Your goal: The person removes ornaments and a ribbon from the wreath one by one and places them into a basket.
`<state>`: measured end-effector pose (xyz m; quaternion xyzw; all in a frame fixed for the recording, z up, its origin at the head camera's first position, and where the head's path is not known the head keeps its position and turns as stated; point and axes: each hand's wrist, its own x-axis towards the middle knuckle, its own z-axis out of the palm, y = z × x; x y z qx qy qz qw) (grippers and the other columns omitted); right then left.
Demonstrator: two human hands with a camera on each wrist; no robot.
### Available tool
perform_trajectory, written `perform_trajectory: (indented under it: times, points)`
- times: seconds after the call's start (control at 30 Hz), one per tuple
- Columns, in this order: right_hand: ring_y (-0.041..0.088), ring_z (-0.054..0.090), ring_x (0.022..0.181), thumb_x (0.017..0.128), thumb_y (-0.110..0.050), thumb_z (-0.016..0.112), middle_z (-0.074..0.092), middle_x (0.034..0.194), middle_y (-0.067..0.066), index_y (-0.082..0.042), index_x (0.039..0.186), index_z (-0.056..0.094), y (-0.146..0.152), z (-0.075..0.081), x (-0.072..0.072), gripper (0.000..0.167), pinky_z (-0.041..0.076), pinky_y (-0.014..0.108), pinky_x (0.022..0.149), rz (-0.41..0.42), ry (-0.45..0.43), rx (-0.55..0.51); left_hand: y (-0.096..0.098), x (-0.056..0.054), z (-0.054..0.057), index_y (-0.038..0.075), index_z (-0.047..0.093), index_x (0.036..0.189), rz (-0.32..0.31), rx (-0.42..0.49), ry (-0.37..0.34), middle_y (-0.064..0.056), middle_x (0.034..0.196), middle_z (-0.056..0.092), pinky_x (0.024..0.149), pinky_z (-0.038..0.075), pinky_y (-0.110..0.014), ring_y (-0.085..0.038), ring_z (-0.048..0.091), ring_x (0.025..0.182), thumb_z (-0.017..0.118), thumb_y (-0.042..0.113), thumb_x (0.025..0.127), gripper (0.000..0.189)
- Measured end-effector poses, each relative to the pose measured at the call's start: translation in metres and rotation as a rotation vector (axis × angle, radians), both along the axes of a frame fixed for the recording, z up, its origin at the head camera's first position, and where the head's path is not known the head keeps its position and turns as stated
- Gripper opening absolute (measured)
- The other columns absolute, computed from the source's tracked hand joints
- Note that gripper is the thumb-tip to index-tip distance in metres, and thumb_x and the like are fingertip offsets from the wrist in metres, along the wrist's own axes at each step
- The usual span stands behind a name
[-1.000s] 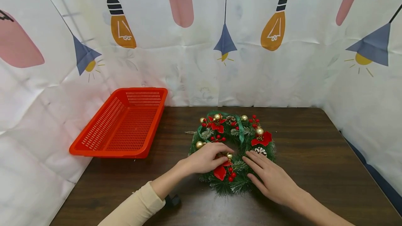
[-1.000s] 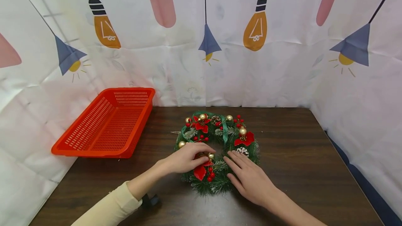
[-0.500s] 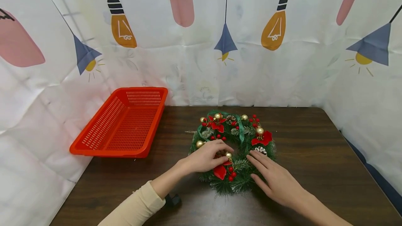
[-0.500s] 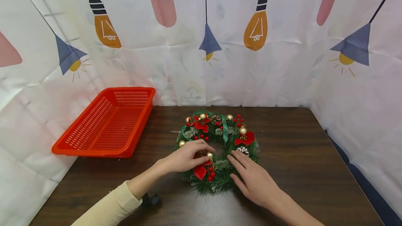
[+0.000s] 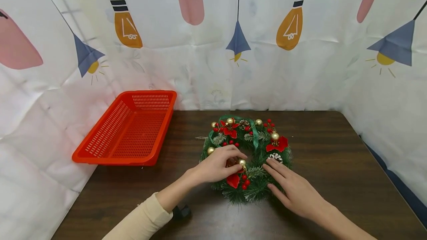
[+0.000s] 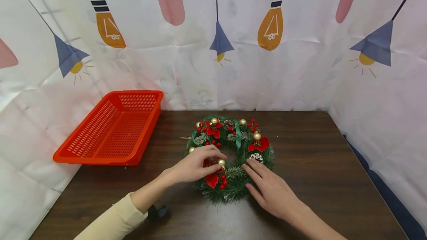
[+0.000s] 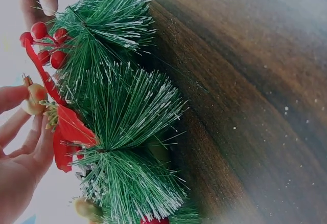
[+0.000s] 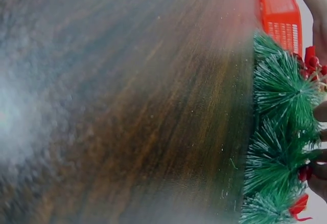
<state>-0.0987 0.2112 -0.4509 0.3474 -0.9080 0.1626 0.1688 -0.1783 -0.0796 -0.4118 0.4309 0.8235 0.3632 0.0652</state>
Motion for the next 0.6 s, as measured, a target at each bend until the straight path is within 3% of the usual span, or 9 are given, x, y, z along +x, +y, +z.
perform_trajectory:
  times: [0.2,0.43,0.6]
  points:
    - [0.033,0.05,0.138,0.089,-0.021,0.081,0.05,0.152,0.017,-0.001,0.145,0.057,-0.001,0.0,0.0,0.064,0.054,0.05,0.097,0.005,0.0,-0.002,-0.003,0.006,0.004,0.01,0.07,0.125,0.011,0.051,-0.074,0.002,0.113,0.065,0.08,0.056,-0.023,-0.002,0.064,0.092,0.07,0.011,0.099,0.026]
    - [0.03,0.05,0.138,0.092,-0.023,0.079,0.048,0.154,0.015,-0.006,0.15,0.052,-0.001,0.0,-0.001,0.066,0.051,0.05,0.1,0.026,0.013,-0.013,-0.005,0.014,0.005,0.003,0.071,0.123,0.007,0.088,-0.109,0.001,0.111,0.07,0.08,0.058,-0.024,-0.005,0.065,0.091,0.074,0.006,0.095,0.028]
    - [0.031,0.049,0.138,0.099,-0.027,0.071,0.049,0.153,0.015,-0.007,0.149,0.054,-0.001,0.0,-0.002,0.056,0.037,0.034,0.114,0.054,0.035,-0.009,-0.004,0.019,0.004,0.0,0.071,0.121,-0.009,0.115,-0.129,-0.001,0.111,0.07,0.082,0.058,-0.025,-0.004,0.067,0.092,0.076,0.005,0.093,0.028]
